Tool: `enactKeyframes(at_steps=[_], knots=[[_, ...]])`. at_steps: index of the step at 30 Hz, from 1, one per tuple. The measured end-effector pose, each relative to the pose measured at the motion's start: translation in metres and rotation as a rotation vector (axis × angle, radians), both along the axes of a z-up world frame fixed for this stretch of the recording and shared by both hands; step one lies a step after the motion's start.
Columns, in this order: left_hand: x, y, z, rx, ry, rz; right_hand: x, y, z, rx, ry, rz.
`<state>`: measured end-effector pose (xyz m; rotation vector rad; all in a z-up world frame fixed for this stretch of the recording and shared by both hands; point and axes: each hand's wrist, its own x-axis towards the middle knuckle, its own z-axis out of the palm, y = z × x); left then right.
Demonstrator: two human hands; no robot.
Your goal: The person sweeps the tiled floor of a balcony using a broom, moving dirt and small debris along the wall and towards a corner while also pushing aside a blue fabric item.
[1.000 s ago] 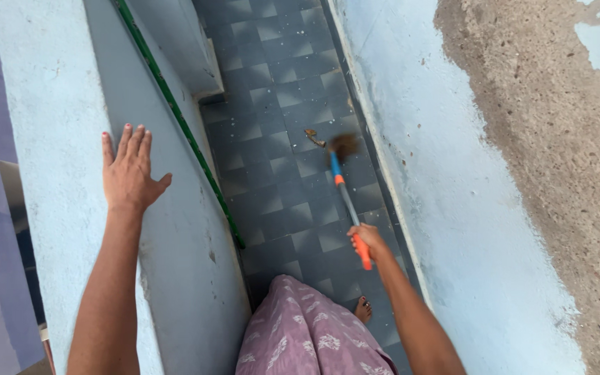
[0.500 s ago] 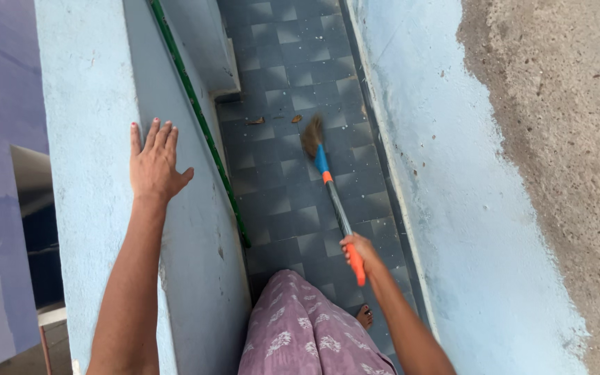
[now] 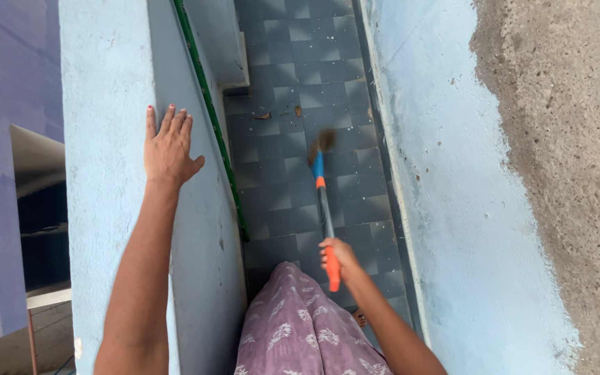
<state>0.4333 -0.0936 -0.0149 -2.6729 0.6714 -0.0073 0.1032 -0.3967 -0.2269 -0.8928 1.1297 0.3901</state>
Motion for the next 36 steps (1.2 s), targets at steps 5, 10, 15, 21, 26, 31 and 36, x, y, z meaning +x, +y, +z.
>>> enactKeyframes(at_steps=[5,10,15,21,26,31,36], knots=[[-0.001,0.000,0.002,-0.013,-0.002,-0.004,0.037,-0.028,-0.026,0.636,-0.086,-0.053],[0.000,0.001,0.004,-0.033,-0.004,0.001,-0.004,-0.022,-0.017,0.269,-0.011,0.067],[-0.002,0.000,0.006,-0.042,-0.012,-0.018,0.025,-0.008,-0.022,0.335,-0.078,0.018],[0.000,0.002,0.003,-0.108,-0.033,-0.033,0.021,-0.068,0.041,-0.062,-0.085,0.478],[0.011,-0.002,0.009,-0.065,0.031,-0.041,0.011,-0.111,0.143,-0.347,0.084,0.956],[0.024,0.000,0.016,-0.052,0.033,-0.054,0.068,-0.152,0.170,-0.377,0.166,1.362],[0.043,-0.007,0.015,-0.072,0.050,-0.043,0.151,-0.150,0.100,-0.502,0.047,1.474]])
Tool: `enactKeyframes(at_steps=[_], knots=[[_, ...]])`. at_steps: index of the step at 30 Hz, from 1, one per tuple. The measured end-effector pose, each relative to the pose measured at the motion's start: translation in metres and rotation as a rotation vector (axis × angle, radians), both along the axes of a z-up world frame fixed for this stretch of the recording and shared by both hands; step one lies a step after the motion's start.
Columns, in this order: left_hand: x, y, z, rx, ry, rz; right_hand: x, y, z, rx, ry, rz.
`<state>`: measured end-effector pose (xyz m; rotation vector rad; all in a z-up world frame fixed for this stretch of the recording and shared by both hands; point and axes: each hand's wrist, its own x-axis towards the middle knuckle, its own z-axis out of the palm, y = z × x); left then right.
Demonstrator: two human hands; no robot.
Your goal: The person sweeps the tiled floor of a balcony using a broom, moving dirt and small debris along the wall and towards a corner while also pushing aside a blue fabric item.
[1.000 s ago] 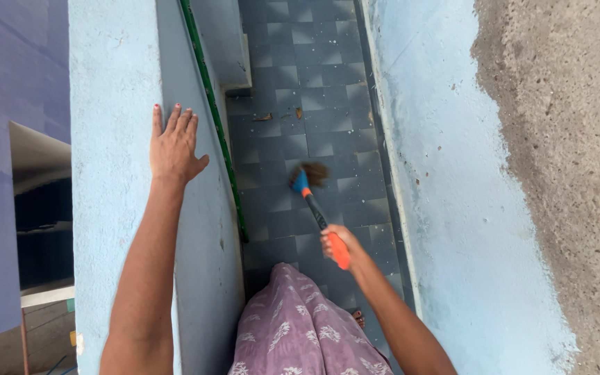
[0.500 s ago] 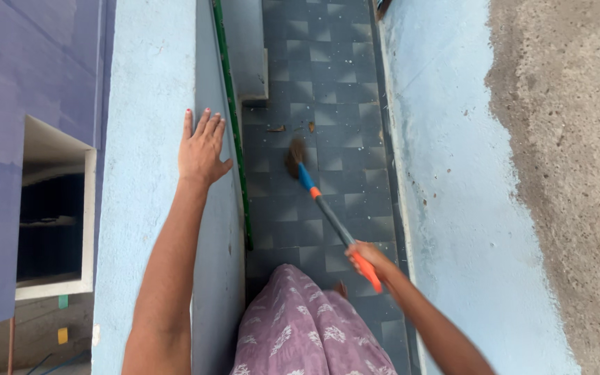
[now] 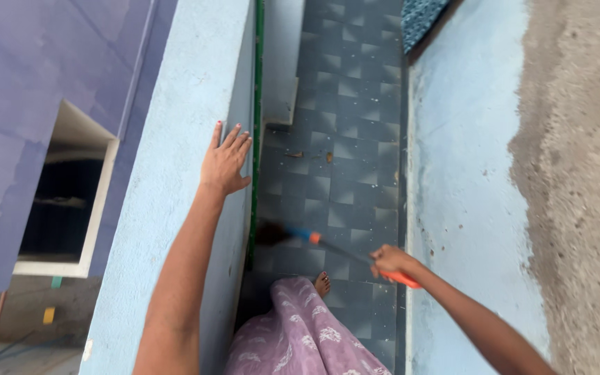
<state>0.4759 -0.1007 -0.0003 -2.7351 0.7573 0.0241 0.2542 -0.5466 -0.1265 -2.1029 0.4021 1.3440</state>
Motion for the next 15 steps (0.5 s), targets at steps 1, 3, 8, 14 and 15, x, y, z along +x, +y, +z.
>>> enactKeyframes(at_steps=[1,3,8,14,15], knots=[[0.002,-0.001,-0.001,0.005,0.006,0.009,0.017,0.003,-0.012,-0.068,-0.006,-0.036],[0.011,-0.002,-0.001,0.004,-0.010,0.010,0.033,0.005,-0.022,-0.134,-0.017,-0.063],[0.026,-0.009,0.004,-0.013,0.002,0.044,0.047,0.010,-0.011,-0.006,-0.062,-0.151],[0.036,-0.010,0.005,-0.059,0.009,0.041,0.088,0.026,-0.042,0.081,-0.132,-0.491],[0.037,-0.010,0.006,-0.080,0.027,0.039,0.088,0.027,-0.046,0.084,-0.131,-0.475]])
